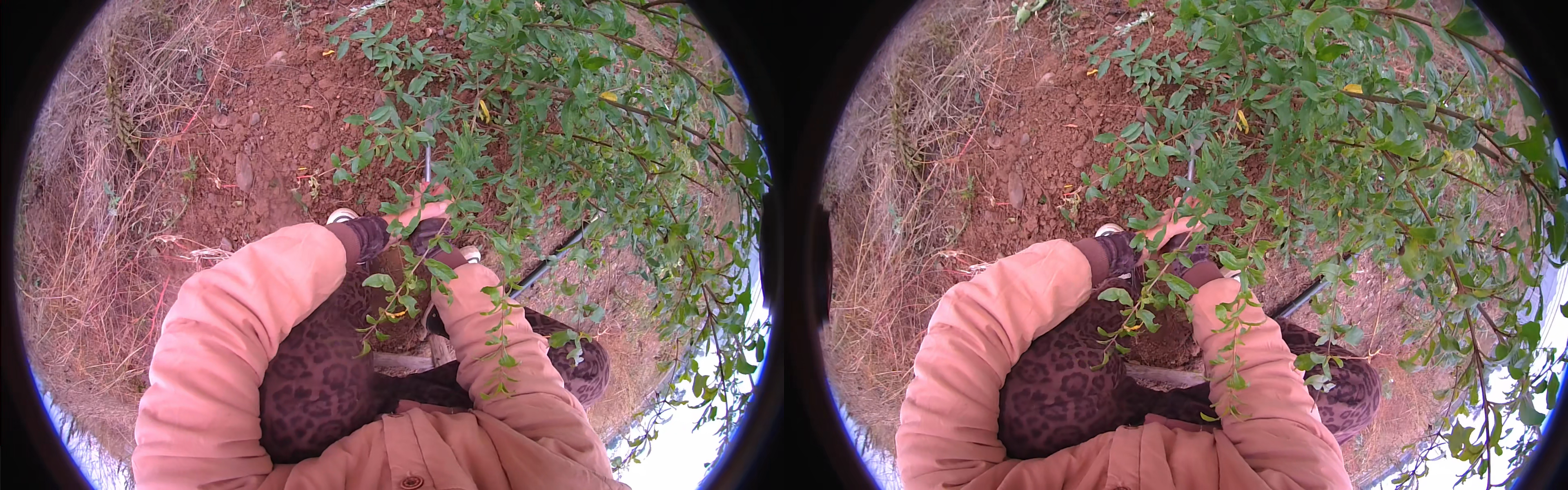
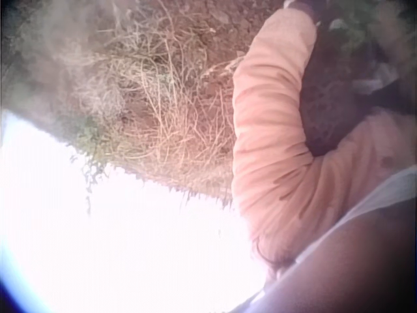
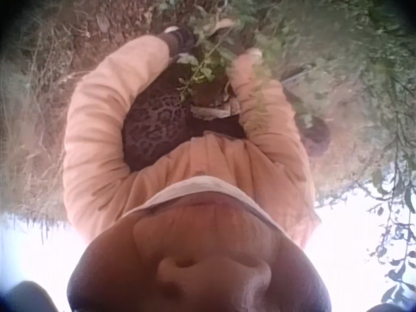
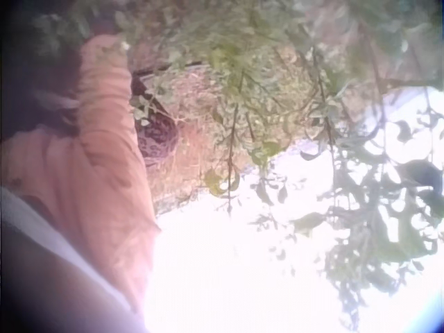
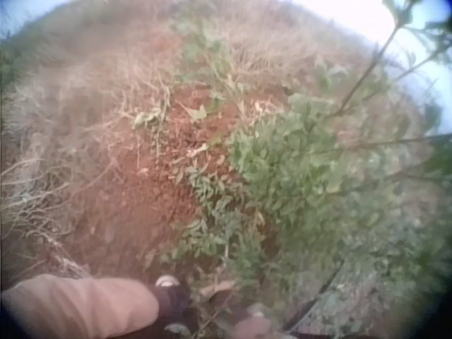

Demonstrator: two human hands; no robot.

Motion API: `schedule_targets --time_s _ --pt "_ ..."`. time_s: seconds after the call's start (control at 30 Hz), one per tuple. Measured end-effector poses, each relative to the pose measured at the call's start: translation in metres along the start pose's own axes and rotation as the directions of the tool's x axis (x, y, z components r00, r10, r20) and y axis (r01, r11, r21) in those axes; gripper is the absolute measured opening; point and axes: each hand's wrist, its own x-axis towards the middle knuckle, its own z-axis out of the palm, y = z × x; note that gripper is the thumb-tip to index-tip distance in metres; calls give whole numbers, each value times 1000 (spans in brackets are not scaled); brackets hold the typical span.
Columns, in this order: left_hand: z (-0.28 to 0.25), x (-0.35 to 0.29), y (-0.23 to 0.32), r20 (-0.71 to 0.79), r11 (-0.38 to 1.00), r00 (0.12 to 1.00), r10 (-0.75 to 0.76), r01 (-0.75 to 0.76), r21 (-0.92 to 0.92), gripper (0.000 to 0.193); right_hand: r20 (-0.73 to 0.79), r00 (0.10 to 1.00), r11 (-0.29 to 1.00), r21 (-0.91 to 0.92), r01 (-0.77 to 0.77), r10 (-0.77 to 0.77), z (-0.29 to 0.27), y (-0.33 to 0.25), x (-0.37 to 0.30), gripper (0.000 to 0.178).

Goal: The person uses a long-handled hoe to scrape and loosen soil around a small shrub, then switches to a hand trowel to remove weeds by hand. The person repeatedly clears the base of the shrub and nearby soil, pulling out weeds and placing them aside.

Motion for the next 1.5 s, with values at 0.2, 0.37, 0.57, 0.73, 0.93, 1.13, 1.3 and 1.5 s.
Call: schedule_targets --time_s 0.2,0.37,0.57,0.73,0.93,1.13,1.3,1.5 --pt "16 7 1 3 1000 1000 10 -11 15 49 7 1000 1000 -29 3 -3 1 -3 2 28" --pt "13 17 0 -13 996 997 83 -82 38 45 6 1000 999 -37 7 -7 5 -3 -6 26" --pt "-17 36 -15 -378 935 911 166 -23 354 44 12 1000 1000 -22 3 -2 22 -3 -30 24" --pt "-34 45 -17 -497 781 815 298 92 618 55 19 1000 999 37 -14 13 45 -10 -65 23" --pt "-38 25 -13 -498 703 683 535 -33 710 57 78 997 997 73 11 -17 52 -10 -87 21" --pt "-6 14 -16 -379 861 829 411 -216 461 59 49 996 996 -32 78 -76 16 15 -68 19" --pt "5 8 12 -322 834 834 447 -260 486 61 -9 988 973 -177 150 -154 12 24 -31 17" --pt "-1 -1 25 -250 980 959 130 -85 182 76 -11 970 927 -299 228 -242 13 23 -5 15"
